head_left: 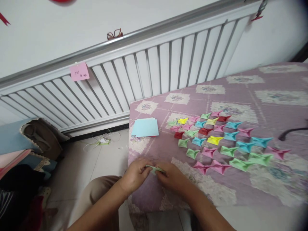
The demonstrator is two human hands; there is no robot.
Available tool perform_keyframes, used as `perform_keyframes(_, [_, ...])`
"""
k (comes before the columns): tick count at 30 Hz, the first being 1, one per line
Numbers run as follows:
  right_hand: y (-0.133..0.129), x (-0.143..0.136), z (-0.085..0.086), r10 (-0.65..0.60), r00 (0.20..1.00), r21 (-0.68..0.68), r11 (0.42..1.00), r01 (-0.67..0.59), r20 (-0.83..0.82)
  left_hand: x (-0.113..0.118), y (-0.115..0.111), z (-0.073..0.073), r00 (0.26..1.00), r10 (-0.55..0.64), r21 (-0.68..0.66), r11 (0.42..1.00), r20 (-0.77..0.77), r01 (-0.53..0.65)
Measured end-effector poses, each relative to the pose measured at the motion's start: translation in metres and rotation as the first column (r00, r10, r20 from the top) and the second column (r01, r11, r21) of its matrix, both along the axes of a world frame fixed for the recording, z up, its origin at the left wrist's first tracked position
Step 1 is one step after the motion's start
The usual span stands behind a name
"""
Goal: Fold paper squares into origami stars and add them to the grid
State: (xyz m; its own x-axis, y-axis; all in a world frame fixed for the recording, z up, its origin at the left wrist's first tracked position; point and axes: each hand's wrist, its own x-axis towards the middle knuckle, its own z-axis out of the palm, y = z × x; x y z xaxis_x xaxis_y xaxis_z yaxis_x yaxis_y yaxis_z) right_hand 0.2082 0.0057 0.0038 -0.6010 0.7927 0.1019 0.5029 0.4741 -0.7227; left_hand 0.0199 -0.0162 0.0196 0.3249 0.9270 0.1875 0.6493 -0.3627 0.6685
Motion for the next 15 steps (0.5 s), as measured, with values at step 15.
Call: perform_keyframes(15, [0.008,0.01,-0.009,-0.19,0.954,0.072,0.981,0.178,0.233,0.015,0.023,-0.02,0.991,0.07,-0.228,0.969,-0.114,-0.094])
